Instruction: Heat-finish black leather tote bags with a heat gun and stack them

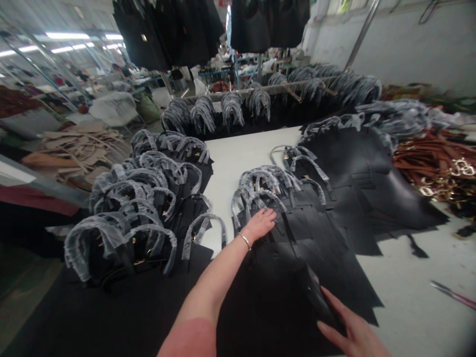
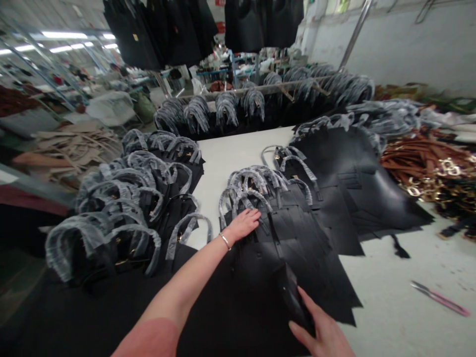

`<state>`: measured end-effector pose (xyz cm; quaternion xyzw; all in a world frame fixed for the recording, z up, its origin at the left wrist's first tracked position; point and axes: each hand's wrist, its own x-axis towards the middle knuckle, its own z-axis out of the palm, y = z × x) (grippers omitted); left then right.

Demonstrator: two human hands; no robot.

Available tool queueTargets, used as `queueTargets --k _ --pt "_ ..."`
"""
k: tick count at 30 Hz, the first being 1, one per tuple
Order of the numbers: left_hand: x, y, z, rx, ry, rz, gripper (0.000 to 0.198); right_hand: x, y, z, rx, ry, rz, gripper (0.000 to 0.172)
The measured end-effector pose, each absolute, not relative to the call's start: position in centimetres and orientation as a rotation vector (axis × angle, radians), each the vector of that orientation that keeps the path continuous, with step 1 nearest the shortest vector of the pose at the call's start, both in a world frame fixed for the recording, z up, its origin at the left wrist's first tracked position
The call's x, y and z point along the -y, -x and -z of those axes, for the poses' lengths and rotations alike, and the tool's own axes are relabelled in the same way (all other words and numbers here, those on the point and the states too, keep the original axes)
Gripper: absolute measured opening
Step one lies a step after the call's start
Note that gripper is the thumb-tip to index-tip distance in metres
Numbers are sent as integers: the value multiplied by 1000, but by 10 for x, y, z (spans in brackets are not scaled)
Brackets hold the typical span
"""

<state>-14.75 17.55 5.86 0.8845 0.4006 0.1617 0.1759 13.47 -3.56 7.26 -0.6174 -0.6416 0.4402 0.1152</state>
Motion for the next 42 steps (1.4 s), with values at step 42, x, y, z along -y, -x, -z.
queueTargets --k 42 --pt "17 82 -41 -910 -518 -1141 43 1 -105 -130 1355 1595 -1807 68"
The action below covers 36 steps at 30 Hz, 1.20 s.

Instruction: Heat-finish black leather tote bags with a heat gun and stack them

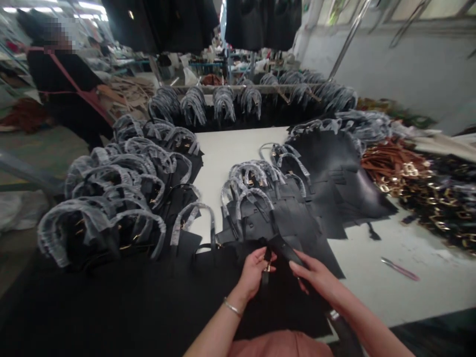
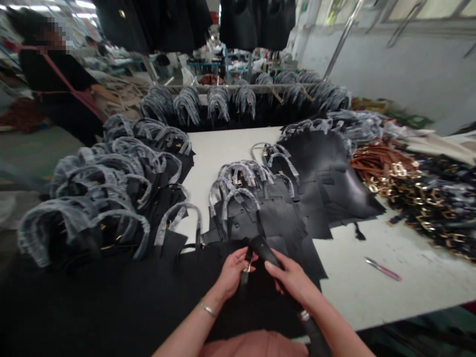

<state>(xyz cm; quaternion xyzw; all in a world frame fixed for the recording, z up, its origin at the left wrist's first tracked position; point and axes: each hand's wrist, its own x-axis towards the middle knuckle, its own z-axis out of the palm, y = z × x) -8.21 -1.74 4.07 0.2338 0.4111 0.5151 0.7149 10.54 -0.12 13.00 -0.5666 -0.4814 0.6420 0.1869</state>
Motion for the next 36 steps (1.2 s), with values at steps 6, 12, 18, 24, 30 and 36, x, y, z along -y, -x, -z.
queueTargets --k 6,12,18,24,30,36 --pt "17 80 -40 -858 -502 -1148 40 6 -116 -133 1378 1570 -2043 67" --pt "18 82 -39 -861 -372 -1141 43 -3 -102 -128 1396 1553 -1931 63" --pt "24 76 -46 -830 -375 -1153 42 2 -113 -130 1446 1601 -2043 74" --pt "27 77 -35 -984 31 -1076 33 3 -115 -116 1544 1790 -1741 77" --pt "39 70 -35 -1058 -105 -1151 30 13 -129 -123 1726 1876 -1678 75" --pt "44 56 -37 -1093 -499 -1279 36 29 -133 -122 1667 1783 -1817 72"
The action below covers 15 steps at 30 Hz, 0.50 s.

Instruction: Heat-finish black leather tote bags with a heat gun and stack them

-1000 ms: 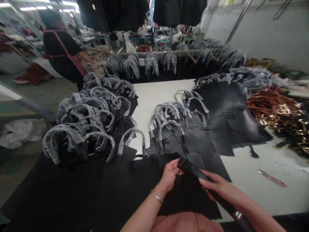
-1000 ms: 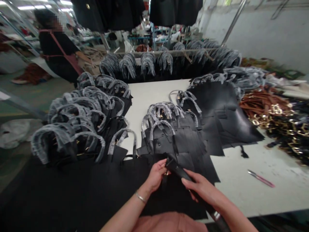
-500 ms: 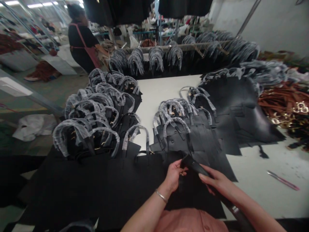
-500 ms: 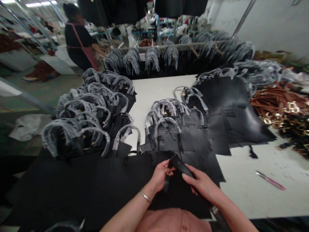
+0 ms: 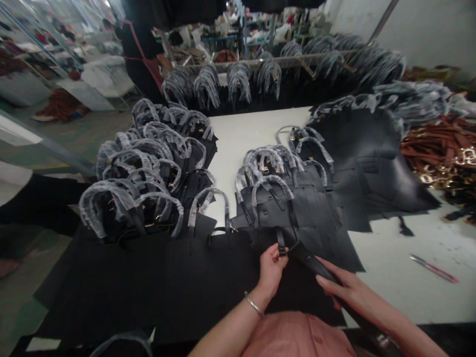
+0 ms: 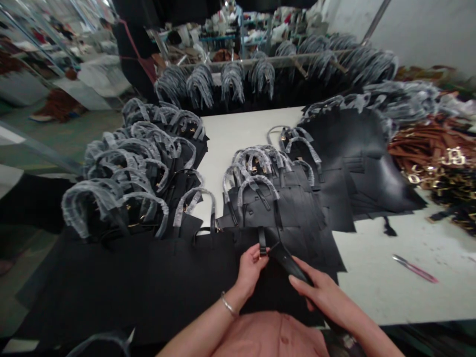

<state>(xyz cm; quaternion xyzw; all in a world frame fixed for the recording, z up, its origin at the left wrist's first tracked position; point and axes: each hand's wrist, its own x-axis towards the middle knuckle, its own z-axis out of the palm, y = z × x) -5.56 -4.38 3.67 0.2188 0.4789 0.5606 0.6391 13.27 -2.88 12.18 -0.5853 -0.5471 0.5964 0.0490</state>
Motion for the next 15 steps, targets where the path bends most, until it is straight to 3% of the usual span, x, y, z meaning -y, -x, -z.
queueTargets --k 15 --pt "34 41 -35 -1058 -858 -1103 33 26 -141 -122 1266 1705 -2030 70"
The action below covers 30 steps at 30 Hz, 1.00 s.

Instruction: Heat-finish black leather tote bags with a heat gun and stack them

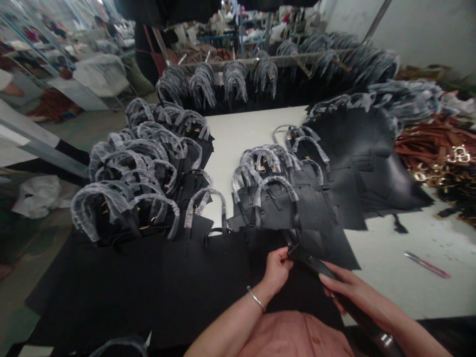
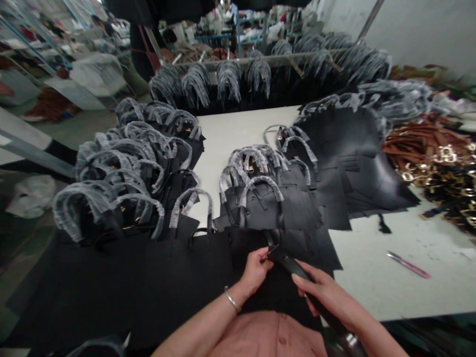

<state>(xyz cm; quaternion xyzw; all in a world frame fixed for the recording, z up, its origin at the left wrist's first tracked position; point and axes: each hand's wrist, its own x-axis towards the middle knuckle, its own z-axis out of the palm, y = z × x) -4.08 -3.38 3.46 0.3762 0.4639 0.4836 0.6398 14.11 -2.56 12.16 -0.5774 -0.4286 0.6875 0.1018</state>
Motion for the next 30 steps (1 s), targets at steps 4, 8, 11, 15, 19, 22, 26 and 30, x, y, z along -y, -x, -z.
queueTargets --k 4,8,11,15,19,22,26,30 --pt "11 35 -36 -973 -864 -1069 37 12 -140 -122 1243 1755 -1784 74" --pt "-7 61 -30 -1225 -1026 -1167 46 3 -145 -118 1266 1868 -1667 76" --pt "5 92 -16 -1564 -1523 -1081 29 6 -145 -103 1315 1896 -1738 71" --pt "34 114 5 -1590 -2107 -810 31 9 -132 -77 1379 1898 -1829 67" --pt "45 112 20 -1615 -2251 -704 39 -3 -116 -72 1393 1882 -1864 65" --pt "43 109 25 -1645 -2275 -671 40 -14 -105 -77 1404 1838 -1870 65" --pt "43 108 25 -1658 -2289 -642 40 -16 -101 -80 1441 1844 -1799 67" --pt "44 108 23 -1650 -2306 -621 40 -7 -105 -79 1425 1881 -1856 70"
